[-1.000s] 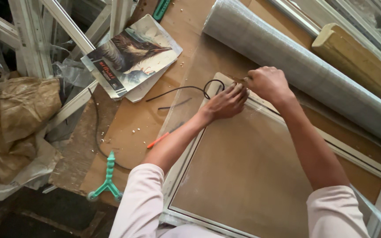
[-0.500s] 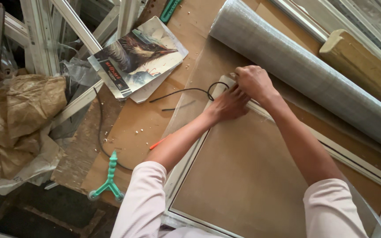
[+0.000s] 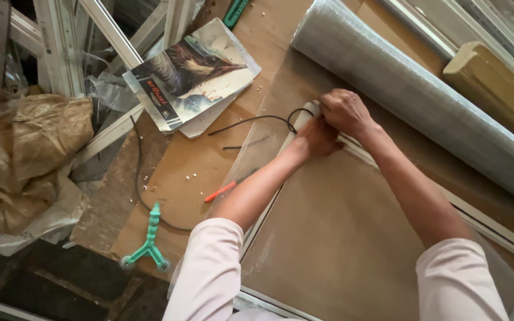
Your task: The person presses a black rubber spline into the channel of an aluminum window frame to secure a sheet of mesh, using a green spline roller. They reposition the frame, unroll and align the mesh, press the spline along the edges by hand and with the roller, and trim excess mesh at the frame edge.
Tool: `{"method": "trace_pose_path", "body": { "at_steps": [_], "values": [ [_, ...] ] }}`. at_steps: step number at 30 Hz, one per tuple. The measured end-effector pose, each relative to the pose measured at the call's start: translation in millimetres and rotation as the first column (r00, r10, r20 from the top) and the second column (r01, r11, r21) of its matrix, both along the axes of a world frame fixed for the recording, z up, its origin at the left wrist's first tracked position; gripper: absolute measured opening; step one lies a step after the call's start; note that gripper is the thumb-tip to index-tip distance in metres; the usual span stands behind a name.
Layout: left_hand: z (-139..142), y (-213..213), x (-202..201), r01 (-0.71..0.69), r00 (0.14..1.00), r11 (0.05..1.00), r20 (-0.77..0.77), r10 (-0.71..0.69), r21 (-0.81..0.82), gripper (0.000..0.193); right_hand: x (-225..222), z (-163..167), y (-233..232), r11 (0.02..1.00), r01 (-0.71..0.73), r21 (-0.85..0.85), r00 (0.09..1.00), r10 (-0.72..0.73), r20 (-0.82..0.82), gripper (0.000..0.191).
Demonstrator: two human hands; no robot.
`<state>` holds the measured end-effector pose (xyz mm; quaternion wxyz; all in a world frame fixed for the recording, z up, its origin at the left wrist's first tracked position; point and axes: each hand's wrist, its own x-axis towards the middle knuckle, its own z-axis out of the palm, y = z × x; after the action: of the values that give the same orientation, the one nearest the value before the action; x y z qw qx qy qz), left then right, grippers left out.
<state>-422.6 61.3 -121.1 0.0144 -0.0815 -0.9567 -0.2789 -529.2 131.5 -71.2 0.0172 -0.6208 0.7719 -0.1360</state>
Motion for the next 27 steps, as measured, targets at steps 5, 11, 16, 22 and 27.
{"method": "trace_pose_path", "body": {
  "at_steps": [5,11,16,22,27],
  "values": [
    [-3.6,0.7,-0.3,-0.017,0.999,0.999,-0.028,0.018,0.028,0.063,-3.5,0.0,-13.2,0.999,-0.053,0.009,0.998,0.052,0.036,0.027],
    [-6.8,0.2,6.4,-0.069,0.987,0.981,-0.134,0.094,0.18,0.075,-3.7,2.5,-25.8,0.998,-0.068,-0.018,0.996,0.068,0.051,0.033],
    [-1.3,-0.6,13.6,-0.097,0.992,0.958,-0.052,0.115,0.268,0.075,4.1,5.6,-63.7,0.99,-0.111,-0.088,0.992,0.115,0.042,0.023],
    [17.1,-8.0,2.2,0.061,0.987,0.993,0.157,-0.044,-0.104,0.107,2.7,21.3,-122.1,0.962,-0.118,0.248,0.992,0.124,-0.01,0.017],
    [27.2,-11.2,3.9,0.043,0.994,0.993,0.108,-0.031,-0.111,0.107,12.0,37.1,-161.5,0.819,-0.033,0.573,0.996,0.073,-0.047,0.015]
  ]
}}
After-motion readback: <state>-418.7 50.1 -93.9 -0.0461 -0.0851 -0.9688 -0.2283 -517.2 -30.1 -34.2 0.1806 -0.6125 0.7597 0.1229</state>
